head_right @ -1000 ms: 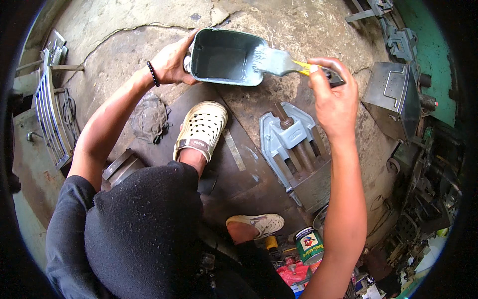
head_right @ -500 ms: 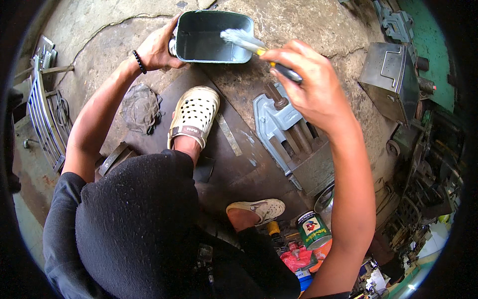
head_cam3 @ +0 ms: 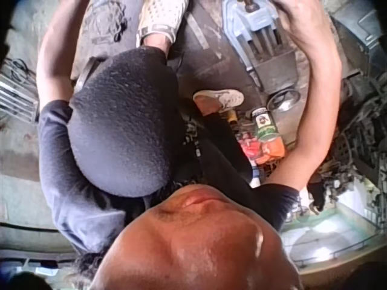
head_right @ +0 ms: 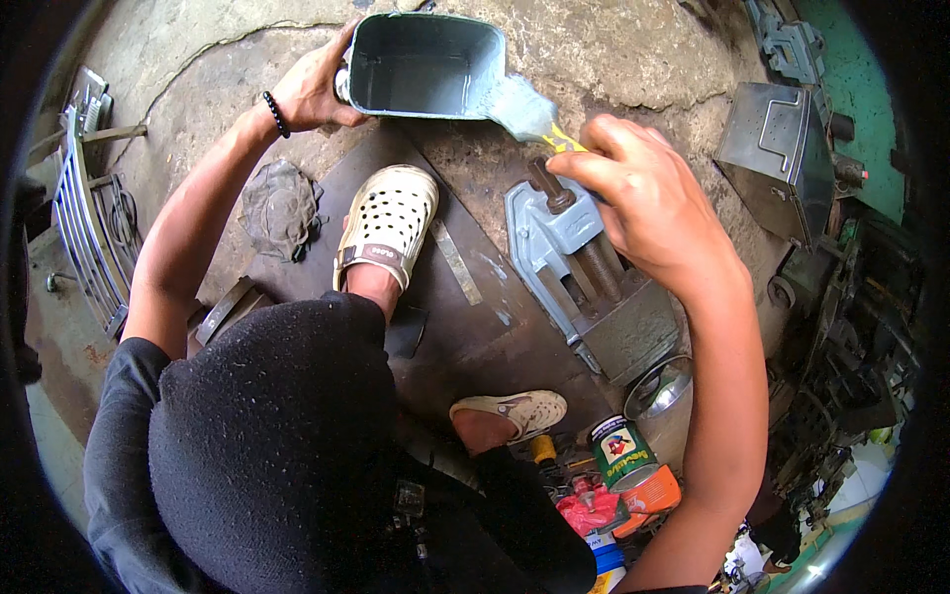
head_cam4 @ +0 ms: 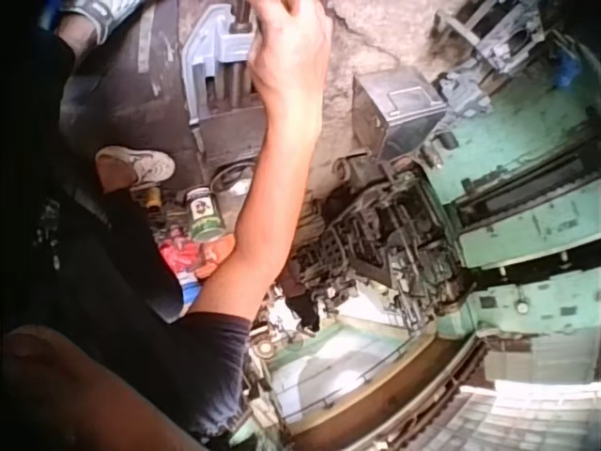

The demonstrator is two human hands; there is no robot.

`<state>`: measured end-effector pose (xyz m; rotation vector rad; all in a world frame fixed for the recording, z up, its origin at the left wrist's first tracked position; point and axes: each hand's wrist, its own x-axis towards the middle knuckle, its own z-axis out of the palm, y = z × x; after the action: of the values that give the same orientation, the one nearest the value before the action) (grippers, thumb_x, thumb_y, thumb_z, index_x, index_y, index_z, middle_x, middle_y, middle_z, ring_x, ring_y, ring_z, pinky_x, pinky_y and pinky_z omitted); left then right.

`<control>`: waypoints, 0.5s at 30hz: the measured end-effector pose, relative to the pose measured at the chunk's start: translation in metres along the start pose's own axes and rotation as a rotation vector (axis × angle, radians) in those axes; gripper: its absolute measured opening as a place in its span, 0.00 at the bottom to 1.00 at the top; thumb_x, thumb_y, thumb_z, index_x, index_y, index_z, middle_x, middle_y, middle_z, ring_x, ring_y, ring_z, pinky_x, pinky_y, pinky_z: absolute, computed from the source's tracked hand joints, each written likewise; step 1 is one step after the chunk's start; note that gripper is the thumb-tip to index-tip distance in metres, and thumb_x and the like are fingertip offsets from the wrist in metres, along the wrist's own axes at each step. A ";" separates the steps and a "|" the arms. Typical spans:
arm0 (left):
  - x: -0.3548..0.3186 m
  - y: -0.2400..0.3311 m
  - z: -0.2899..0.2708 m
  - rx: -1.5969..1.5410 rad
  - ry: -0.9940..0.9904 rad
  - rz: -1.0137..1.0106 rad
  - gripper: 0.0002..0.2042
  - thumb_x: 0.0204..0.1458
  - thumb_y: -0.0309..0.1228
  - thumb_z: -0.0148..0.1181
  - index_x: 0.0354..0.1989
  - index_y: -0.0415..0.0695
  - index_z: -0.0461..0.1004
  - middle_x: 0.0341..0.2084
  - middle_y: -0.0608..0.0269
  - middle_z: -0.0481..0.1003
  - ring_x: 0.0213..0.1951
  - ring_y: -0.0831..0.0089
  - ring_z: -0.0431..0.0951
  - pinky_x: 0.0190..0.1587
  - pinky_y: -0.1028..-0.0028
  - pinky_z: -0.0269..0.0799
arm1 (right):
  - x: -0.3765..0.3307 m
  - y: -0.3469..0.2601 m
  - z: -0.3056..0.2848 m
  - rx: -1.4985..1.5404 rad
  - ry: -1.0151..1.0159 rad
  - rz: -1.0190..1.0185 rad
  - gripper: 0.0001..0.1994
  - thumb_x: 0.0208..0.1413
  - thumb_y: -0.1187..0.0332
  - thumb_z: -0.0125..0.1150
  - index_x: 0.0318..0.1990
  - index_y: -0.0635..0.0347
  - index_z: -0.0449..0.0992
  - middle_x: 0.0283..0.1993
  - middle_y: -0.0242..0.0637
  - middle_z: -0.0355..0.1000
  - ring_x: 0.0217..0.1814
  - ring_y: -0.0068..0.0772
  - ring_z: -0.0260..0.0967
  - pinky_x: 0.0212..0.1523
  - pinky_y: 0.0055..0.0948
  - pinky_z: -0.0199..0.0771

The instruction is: The person paints a metal vise with a brush, dipping it into a container of paint and applying it to the surface. They occasionally wipe the vise with a cloth and adjust their position while working.

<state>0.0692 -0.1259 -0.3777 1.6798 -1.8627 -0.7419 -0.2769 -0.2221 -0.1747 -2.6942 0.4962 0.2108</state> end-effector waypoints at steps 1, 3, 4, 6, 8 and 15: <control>-0.001 0.001 0.000 0.012 0.018 0.012 0.56 0.31 0.45 0.76 0.69 0.42 0.46 0.53 0.37 0.69 0.54 0.44 0.72 0.56 0.59 0.71 | -0.002 0.000 -0.002 0.087 0.022 0.067 0.19 0.41 0.84 0.59 0.43 0.59 0.77 0.38 0.41 0.68 0.42 0.42 0.69 0.45 0.32 0.69; -0.005 0.001 0.000 0.009 0.023 0.006 0.56 0.32 0.46 0.76 0.69 0.42 0.46 0.53 0.37 0.69 0.53 0.44 0.72 0.56 0.59 0.70 | -0.009 0.000 -0.002 0.259 0.078 0.194 0.15 0.44 0.83 0.61 0.42 0.60 0.78 0.38 0.39 0.69 0.41 0.38 0.70 0.45 0.30 0.70; -0.007 0.000 -0.001 0.005 0.017 -0.013 0.56 0.32 0.46 0.76 0.69 0.42 0.46 0.53 0.37 0.69 0.53 0.44 0.72 0.56 0.59 0.70 | -0.012 0.001 -0.001 0.372 0.164 0.229 0.15 0.46 0.82 0.60 0.43 0.61 0.78 0.39 0.38 0.70 0.42 0.35 0.70 0.46 0.29 0.70; -0.010 -0.004 -0.001 -0.013 0.009 -0.049 0.57 0.32 0.46 0.75 0.70 0.41 0.45 0.52 0.35 0.70 0.54 0.43 0.72 0.56 0.58 0.70 | -0.019 0.001 0.008 0.601 0.338 0.303 0.13 0.50 0.82 0.60 0.44 0.61 0.78 0.41 0.36 0.71 0.42 0.30 0.69 0.46 0.27 0.69; -0.011 -0.010 0.000 -0.055 -0.031 -0.090 0.57 0.32 0.47 0.75 0.70 0.41 0.45 0.51 0.34 0.70 0.53 0.42 0.72 0.55 0.58 0.70 | -0.029 0.002 0.019 0.860 0.497 0.418 0.12 0.58 0.77 0.58 0.49 0.63 0.75 0.42 0.36 0.72 0.42 0.26 0.68 0.45 0.27 0.69; -0.025 -0.028 -0.007 -0.110 -0.016 -0.056 0.63 0.26 0.47 0.81 0.72 0.45 0.44 0.61 0.45 0.65 0.63 0.51 0.65 0.61 0.58 0.64 | -0.132 0.006 0.012 1.618 0.897 0.514 0.20 0.67 0.56 0.47 0.57 0.63 0.67 0.32 0.33 0.66 0.30 0.24 0.59 0.37 0.27 0.61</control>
<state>0.0964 -0.1039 -0.3931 1.6668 -1.7584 -0.8663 -0.4023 -0.1814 -0.1591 -0.9074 0.9820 -0.9035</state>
